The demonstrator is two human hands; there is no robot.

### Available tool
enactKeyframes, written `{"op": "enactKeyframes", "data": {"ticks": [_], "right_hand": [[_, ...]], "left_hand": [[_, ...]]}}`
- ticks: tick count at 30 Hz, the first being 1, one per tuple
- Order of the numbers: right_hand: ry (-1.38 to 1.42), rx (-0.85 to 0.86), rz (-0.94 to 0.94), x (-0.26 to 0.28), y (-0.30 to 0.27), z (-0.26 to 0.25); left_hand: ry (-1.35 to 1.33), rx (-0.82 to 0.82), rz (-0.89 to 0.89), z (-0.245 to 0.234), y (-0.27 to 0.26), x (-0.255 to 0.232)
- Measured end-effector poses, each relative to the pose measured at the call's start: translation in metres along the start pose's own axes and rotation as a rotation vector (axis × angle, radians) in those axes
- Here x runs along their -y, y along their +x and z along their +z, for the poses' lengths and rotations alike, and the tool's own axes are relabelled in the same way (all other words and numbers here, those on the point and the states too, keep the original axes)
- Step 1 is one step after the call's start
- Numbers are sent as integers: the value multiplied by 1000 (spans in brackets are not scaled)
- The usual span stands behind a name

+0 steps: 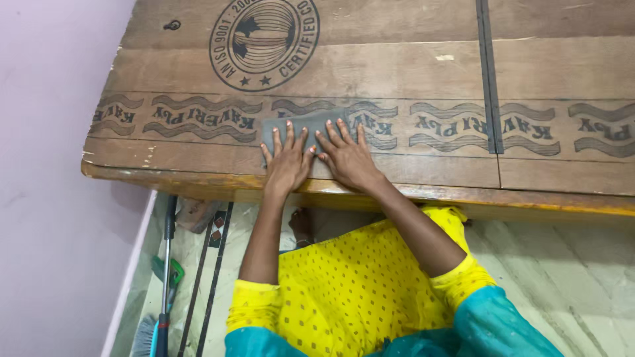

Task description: The person sands a large wooden surface using a sanding block. They move the block back and forth across the surface, focusing on different areas to smooth the wood.

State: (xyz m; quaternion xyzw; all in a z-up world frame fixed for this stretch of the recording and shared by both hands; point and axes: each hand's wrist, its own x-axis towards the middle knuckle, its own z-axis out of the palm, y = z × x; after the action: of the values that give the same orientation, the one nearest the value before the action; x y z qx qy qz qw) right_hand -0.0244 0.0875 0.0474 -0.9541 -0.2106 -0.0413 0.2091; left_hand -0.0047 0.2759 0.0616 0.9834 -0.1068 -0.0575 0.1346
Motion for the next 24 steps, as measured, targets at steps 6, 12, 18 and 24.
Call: {"op": "enactKeyframes", "data": {"ticks": [6, 12, 18, 24], "right_hand": [[-7, -15, 133, -27, 19, 6], [-36, -7, 301, -77, 6, -21], [-46, 3, 391, -126, -31, -69], [-68, -5, 457, -162, -73, -101]], "left_hand": [[-34, -45, -37, 10, 42, -29], [-39, -78, 74, 45, 85, -78], [-28, -88, 205, 76, 100, -140], [-48, -97, 340, 92, 98, -198]]}}
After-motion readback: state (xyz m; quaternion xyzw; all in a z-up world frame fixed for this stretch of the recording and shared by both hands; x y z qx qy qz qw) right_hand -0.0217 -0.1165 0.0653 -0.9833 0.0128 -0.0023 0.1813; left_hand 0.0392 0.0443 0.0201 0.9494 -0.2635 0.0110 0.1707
